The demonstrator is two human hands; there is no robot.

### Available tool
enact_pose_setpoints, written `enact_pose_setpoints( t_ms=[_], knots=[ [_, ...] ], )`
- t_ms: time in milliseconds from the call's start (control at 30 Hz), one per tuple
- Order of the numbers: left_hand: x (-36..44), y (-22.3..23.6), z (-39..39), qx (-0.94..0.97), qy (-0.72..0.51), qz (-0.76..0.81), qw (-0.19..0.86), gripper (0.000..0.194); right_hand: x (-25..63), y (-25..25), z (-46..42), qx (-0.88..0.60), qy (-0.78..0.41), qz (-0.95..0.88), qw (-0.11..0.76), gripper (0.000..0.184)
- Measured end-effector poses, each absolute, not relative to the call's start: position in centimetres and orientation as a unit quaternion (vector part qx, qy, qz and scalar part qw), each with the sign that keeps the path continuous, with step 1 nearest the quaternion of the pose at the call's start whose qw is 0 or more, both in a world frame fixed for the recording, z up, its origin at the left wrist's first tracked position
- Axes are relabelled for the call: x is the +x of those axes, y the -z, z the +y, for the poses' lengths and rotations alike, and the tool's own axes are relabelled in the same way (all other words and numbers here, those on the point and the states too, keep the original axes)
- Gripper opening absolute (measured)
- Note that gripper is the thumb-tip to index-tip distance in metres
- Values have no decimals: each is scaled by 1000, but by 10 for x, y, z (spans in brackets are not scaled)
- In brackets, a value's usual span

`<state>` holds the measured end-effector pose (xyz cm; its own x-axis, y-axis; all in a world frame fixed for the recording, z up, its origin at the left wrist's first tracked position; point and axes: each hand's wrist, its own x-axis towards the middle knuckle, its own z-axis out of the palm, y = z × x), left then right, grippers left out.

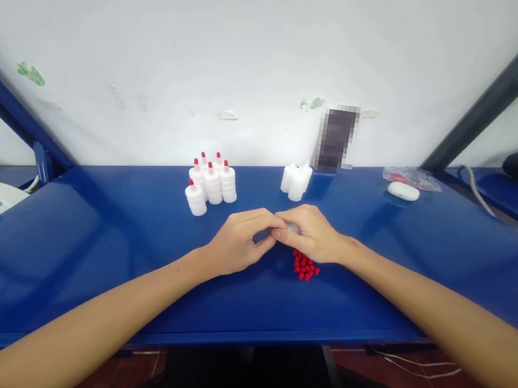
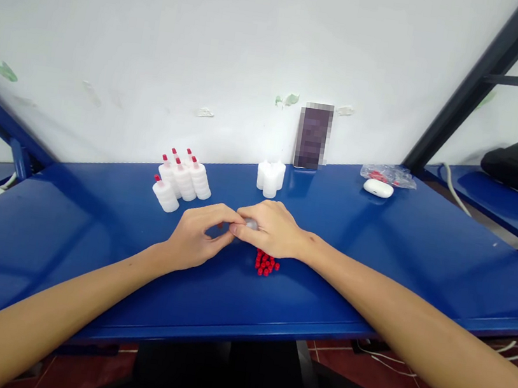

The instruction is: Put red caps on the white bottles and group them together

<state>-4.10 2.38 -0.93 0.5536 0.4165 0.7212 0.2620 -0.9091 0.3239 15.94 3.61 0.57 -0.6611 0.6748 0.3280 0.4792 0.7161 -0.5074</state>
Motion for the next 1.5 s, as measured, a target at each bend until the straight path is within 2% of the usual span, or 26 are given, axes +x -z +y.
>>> enact_pose_setpoints(
  t_ms=[133, 233, 300, 367, 467, 633, 833, 933, 1033, 1133, 1233, 1300, 1400, 1500],
  knots=[
    [-41, 9, 23, 869, -424, 219, 128, 8, 162, -7, 38, -305, -233, -879, 283, 42],
    [-47, 4, 28, 837, -468, 250, 134, 6, 164, -6, 41, -294, -287, -853, 322, 41],
    [-59, -4, 37, 805, -524, 264, 88, 6, 166, -4, 45, -301, -320, -825, 355, 41],
    [-77, -16, 49, 773, -573, 271, -6, 19, 166, -3, 48, -316, -351, -797, 376, 38],
    [-110, -35, 66, 735, -583, 324, -123, 36, 166, -4, 50, -334, -397, -763, 387, 28],
    [-147, -45, 81, 723, -507, 452, -127, 42, 164, -8, 49, -361, -414, -737, 394, 24],
    [-151, -37, 85, 745, -433, 502, -70, 47, 168, -9, 52, -367, -403, -735, 403, 27],
    [-153, -36, 85, 744, -434, 506, -53, 47, 170, -7, 53, -366, -392, -745, 396, 29],
    [-156, -40, 84, 732, -468, 487, -85, 44, 171, -4, 54, -374, -382, -751, 388, 32],
    [-150, -47, 77, 747, -497, 402, -184, 38, 170, -1, 55, -382, -349, -762, 390, 35],
    [-124, -49, 60, 793, -455, 295, -279, 33, 169, 0, 55, -380, -356, -759, 391, 37],
    [-99, -43, 45, 832, -434, 246, -242, 29, 169, 0, 54, -365, -392, -750, 387, 34],
    [-68, -27, 26, 915, -315, 221, -122, 10, 169, -1, 52, -344, -428, -741, 387, 26],
    [-55, -10, 20, 958, -191, 203, -68, 27, 169, -1, 51, -336, -433, -740, 389, 22]
  ],
)
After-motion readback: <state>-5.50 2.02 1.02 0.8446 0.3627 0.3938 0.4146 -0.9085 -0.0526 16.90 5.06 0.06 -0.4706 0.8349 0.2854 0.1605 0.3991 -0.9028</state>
